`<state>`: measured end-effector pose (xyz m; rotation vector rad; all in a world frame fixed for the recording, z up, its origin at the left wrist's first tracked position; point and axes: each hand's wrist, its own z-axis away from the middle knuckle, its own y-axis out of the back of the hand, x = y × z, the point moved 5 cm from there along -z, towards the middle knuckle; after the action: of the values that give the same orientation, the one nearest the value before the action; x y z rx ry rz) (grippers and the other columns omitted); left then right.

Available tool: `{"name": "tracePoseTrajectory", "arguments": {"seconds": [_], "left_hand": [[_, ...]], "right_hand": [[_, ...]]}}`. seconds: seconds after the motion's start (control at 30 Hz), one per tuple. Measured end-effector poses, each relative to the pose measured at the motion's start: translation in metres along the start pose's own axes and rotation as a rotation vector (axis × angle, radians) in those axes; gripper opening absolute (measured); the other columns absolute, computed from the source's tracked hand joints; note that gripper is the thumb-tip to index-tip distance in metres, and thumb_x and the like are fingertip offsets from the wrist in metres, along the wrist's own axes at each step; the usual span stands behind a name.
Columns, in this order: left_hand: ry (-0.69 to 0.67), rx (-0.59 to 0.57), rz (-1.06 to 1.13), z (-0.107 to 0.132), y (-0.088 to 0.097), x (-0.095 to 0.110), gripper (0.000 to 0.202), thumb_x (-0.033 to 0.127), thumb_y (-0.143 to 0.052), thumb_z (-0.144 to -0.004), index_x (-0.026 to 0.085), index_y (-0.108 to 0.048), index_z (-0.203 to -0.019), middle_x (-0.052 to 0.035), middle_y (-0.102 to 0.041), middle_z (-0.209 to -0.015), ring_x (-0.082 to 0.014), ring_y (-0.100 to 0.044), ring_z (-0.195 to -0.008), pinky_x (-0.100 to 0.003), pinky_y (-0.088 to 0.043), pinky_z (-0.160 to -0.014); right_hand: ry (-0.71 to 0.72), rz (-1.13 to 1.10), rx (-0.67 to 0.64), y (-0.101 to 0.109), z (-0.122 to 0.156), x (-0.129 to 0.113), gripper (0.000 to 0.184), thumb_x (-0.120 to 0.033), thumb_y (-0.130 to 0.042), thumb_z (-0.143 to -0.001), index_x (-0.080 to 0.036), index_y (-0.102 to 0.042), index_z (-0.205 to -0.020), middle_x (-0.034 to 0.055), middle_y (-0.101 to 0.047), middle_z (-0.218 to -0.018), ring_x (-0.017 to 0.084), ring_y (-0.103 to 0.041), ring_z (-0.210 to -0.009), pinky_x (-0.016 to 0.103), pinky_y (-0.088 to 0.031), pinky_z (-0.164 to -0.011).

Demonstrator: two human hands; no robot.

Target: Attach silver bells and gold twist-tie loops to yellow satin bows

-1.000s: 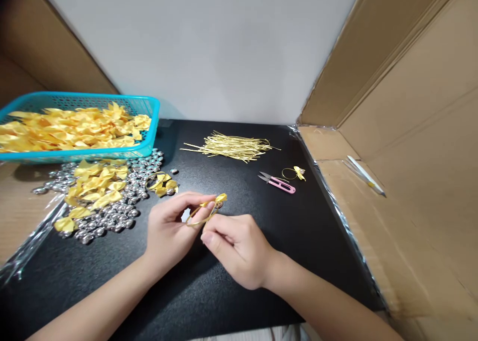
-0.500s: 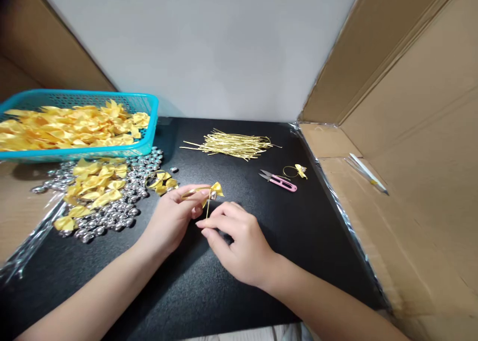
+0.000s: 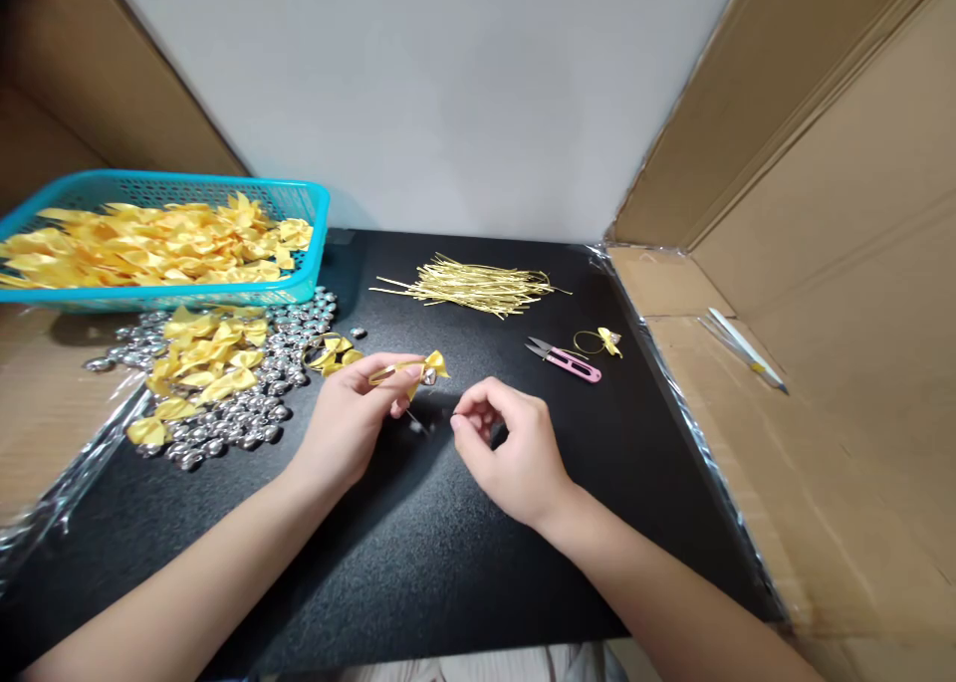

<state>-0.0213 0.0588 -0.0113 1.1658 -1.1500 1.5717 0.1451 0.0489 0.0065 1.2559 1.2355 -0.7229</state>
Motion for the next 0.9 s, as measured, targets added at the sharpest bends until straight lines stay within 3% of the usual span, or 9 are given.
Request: {"name": "tracePoseTrajectory", "arguments": {"seconds": [0.13, 0.2, 0.27, 0.33, 0.47, 0.53, 0.77, 0.83, 0.9], "left_hand": [[-0.124, -0.008, -0.013, 0.005, -0.002, 0.014, 0.009, 0.023, -0.078, -0.069, 0.018, -0.076, -0.076, 0.0026, -0.07, -0.063, -0.0056, -0.052, -0.052, -0.017, -0.043, -0.053], [-0.169, -0.016, -0.042, 0.01, -0.004, 0.022, 0.008, 0.024, -0.078, -0.071, 0.018, -0.075, -0.077, 0.0009, -0.073, -0.068, -0.0077, -0.058, -0.057, -0.018, -0.045, -0.056], [-0.219, -0.03, -0.099, 0.014, -0.007, 0.029, 0.009, 0.025, -0.077, -0.072, 0.018, -0.075, -0.078, -0.0005, -0.074, -0.07, -0.0098, -0.062, -0.061, -0.02, -0.047, -0.059], [-0.281, -0.05, -0.163, 0.018, -0.01, 0.036, 0.01, 0.026, -0.077, -0.074, 0.018, -0.075, -0.08, -0.0012, -0.074, -0.071, -0.0112, -0.063, -0.064, -0.021, -0.048, -0.061], [-0.38, -0.077, -0.192, 0.024, -0.014, 0.044, 0.017, 0.025, -0.076, -0.075, 0.019, -0.071, -0.09, -0.0002, -0.072, -0.072, -0.0112, -0.064, -0.065, -0.02, -0.049, -0.063], [-0.397, -0.086, -0.159, 0.026, -0.017, 0.046, 0.021, 0.023, -0.077, -0.075, 0.019, -0.067, -0.093, 0.0011, -0.071, -0.07, -0.0111, -0.066, -0.066, -0.02, -0.05, -0.063], [-0.545, -0.121, -0.113, 0.031, -0.029, 0.057, 0.022, 0.017, -0.074, -0.076, 0.021, -0.052, -0.078, 0.0073, -0.061, -0.06, -0.0062, -0.055, -0.052, -0.015, -0.043, -0.049], [-0.56, -0.125, -0.129, 0.03, -0.03, 0.058, 0.021, 0.017, -0.073, -0.076, 0.021, -0.053, -0.078, 0.0071, -0.061, -0.06, -0.006, -0.053, -0.05, -0.015, -0.041, -0.047], [-0.553, -0.13, -0.161, 0.027, -0.029, 0.056, 0.018, 0.02, -0.072, -0.077, 0.021, -0.054, -0.081, 0.0054, -0.063, -0.062, -0.0068, -0.053, -0.05, -0.015, -0.04, -0.046]], "right_hand": [[-0.591, -0.505, -0.421, -0.037, 0.014, 0.022, 0.032, -0.045, -0.06, -0.085, -0.014, -0.066, -0.083, 0.0004, -0.065, -0.058, 0.01, -0.054, -0.042, 0.022, -0.042, -0.046], [-0.812, -0.867, -0.507, -0.052, 0.021, 0.021, 0.054, -0.058, -0.042, -0.092, -0.011, -0.067, -0.096, 0.0066, -0.073, -0.071, 0.014, -0.065, -0.052, 0.027, -0.052, -0.056], [-0.905, -1.167, -0.488, -0.06, 0.021, 0.015, 0.072, -0.064, -0.022, -0.097, -0.008, -0.068, -0.098, 0.0117, -0.075, -0.083, 0.018, -0.072, -0.07, 0.033, -0.057, -0.068], [-0.894, -1.359, -0.374, -0.059, 0.015, 0.011, 0.073, -0.06, -0.015, -0.1, -0.01, -0.068, -0.095, 0.0107, -0.076, -0.086, 0.019, -0.074, -0.079, 0.035, -0.057, -0.075], [-0.827, -1.477, -0.042, -0.048, 0.004, 0.009, 0.052, -0.04, -0.029, -0.105, -0.014, -0.067, -0.08, 0.0025, -0.075, -0.069, 0.013, -0.072, -0.067, 0.028, -0.057, -0.071], [-0.814, -1.492, 0.063, -0.043, 0.001, 0.005, 0.048, -0.038, -0.035, -0.104, -0.014, -0.066, -0.077, 0.0019, -0.074, -0.067, 0.012, -0.071, -0.065, 0.026, -0.057, -0.068], [-0.623, -1.482, 0.257, -0.01, -0.02, -0.011, 0.038, -0.026, -0.032, -0.106, -0.018, -0.065, -0.089, -0.0026, -0.074, -0.076, 0.009, -0.071, -0.068, 0.022, -0.057, -0.06], [-0.548, -1.471, 0.259, -0.001, -0.023, -0.012, 0.039, -0.024, -0.03, -0.106, -0.018, -0.065, -0.092, -0.006, -0.064, -0.06, 0.007, -0.062, -0.054, 0.02, -0.056, -0.061], [-0.45, -1.431, 0.245, 0.004, -0.023, -0.013, 0.038, -0.023, -0.031, -0.106, -0.017, -0.065, -0.093, -0.0102, -0.044, -0.047, 0.005, -0.043, -0.041, 0.018, -0.052, -0.059]]}}
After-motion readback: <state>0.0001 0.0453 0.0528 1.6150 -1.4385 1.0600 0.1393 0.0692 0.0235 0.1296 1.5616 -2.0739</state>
